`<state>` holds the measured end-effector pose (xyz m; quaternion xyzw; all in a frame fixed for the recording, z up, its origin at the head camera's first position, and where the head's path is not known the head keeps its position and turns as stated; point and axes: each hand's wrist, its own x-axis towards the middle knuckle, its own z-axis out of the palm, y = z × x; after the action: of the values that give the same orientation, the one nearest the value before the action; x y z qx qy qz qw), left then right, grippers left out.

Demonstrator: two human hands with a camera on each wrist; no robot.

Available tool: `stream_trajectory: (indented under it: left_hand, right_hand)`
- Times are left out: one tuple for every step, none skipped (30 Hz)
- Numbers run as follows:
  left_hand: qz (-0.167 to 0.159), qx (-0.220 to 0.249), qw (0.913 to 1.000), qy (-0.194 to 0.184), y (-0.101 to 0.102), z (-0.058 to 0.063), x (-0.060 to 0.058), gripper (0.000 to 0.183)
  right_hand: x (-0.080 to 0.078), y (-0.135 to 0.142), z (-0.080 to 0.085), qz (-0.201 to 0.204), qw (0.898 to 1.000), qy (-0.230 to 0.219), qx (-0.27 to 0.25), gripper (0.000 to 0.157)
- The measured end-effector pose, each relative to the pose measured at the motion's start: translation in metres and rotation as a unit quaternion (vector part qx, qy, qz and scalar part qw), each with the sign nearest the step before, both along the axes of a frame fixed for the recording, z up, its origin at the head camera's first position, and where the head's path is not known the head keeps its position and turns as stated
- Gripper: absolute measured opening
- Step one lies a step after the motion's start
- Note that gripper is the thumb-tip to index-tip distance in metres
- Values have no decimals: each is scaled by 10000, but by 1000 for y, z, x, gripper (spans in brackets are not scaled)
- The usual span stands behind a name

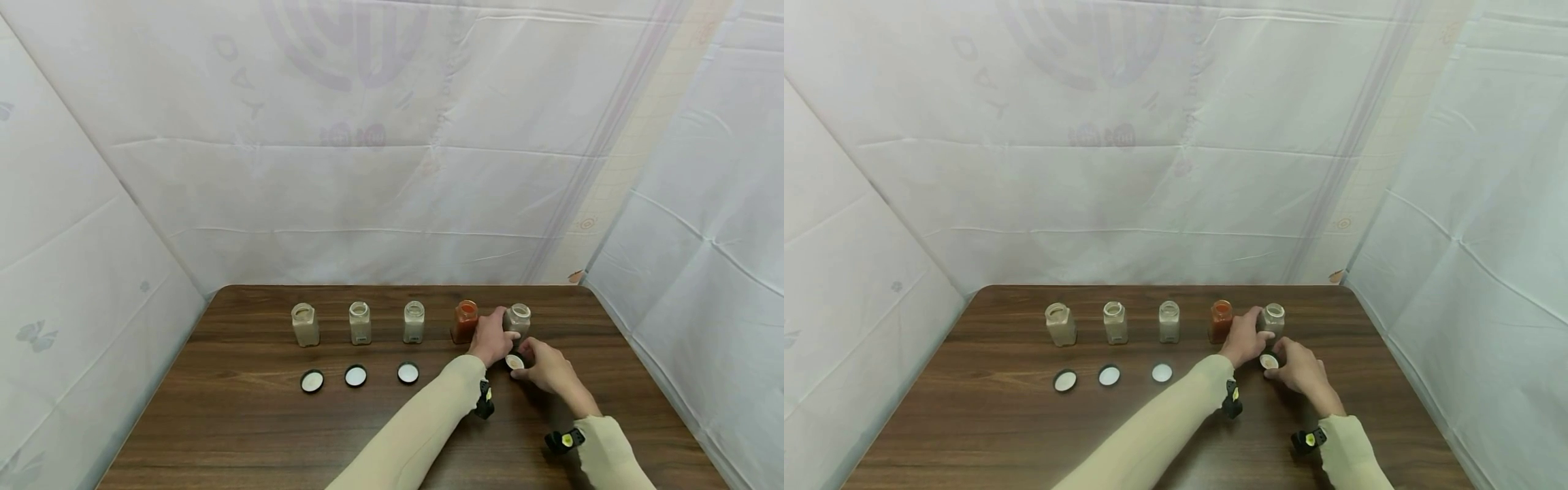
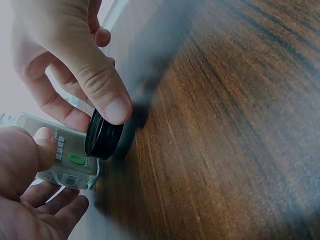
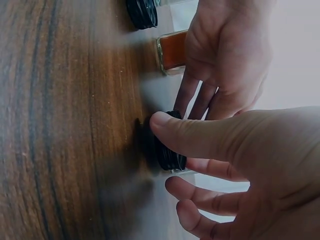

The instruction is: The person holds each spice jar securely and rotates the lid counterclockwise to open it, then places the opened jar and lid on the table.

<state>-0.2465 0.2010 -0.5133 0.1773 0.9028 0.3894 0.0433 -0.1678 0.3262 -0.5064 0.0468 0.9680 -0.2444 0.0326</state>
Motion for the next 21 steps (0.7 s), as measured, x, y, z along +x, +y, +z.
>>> stream_trajectory:
  left_hand:
    - [4,-4,10000,-15,0,0,0,42]
    - [8,-9,10000,-25,0,0,0,42]
    - [6,-12,10000,-36,-1,0,0,42]
    - [9,-2,10000,-41,-1,0,0,41]
    - [9,0,10000,-37,-1,0,0,41]
    - [6,-1,10000,-30,-1,0,0,41]
    - [6,9,10000,-8,-1,1,1,41]
    - [-4,4,10000,11,-1,0,1,41]
    - [-15,6,10000,32,-1,0,1,41]
    - [-26,3,10000,53,-1,0,1,41]
    - [-35,2,10000,80,-1,0,1,42]
    - [-44,25,9999,101,-1,-1,1,42]
    - [-50,46,9999,123,-1,-1,1,42]
    - [-65,56,9999,126,-1,-2,1,43]
    - [-72,74,9999,124,-1,-2,1,43]
    - [-77,88,9999,120,-1,-3,0,42]
    - [-76,107,9998,113,-1,-3,0,42]
    - [-76,122,9999,94,-1,-3,0,42]
    - [-72,124,9999,76,-1,-4,-1,42]
    - [-71,125,9999,54,0,-4,-1,42]
    - [-66,123,9999,39,0,-5,-1,42]
  right_hand:
    - [0,0,-1,-6,10000,0,9,47]
    - [0,0,-1,-15,10000,0,21,47]
    - [-1,-1,-1,-27,10000,-6,22,47]
    - [-1,-1,-1,-36,10000,-19,20,47]
    - [-1,-1,-1,-47,10000,-32,16,47]
    - [-1,-1,-1,-56,10000,-43,10,47]
    - [-1,-2,-1,-66,10000,-56,5,47]
    - [-1,-2,-1,-72,10000,-69,-2,47]
    - [-1,-2,-1,-76,9999,-83,-9,47]
    - [-1,-2,-1,-76,9999,-92,-15,47]
    - [-1,-2,-1,-77,9999,-95,-17,47]
    - [-1,-2,-1,-74,9999,-98,-15,47]
    - [-1,-2,-2,-71,9999,-100,-10,47]
    - [-1,-2,-2,-66,9999,-100,-5,47]
    - [-1,-2,-2,-68,9999,-106,-4,47]
    - [-1,-3,-2,-67,9999,-104,1,47]
    - [-1,-3,-3,-66,9999,-104,1,47]
    - [-1,-3,-3,-62,9999,-109,-2,47]
    - [-1,-3,-3,-66,9999,-115,-3,47]
    - [-1,-3,-3,-69,9999,-121,1,47]
    - [-1,-3,-3,-81,9999,-129,-3,48]
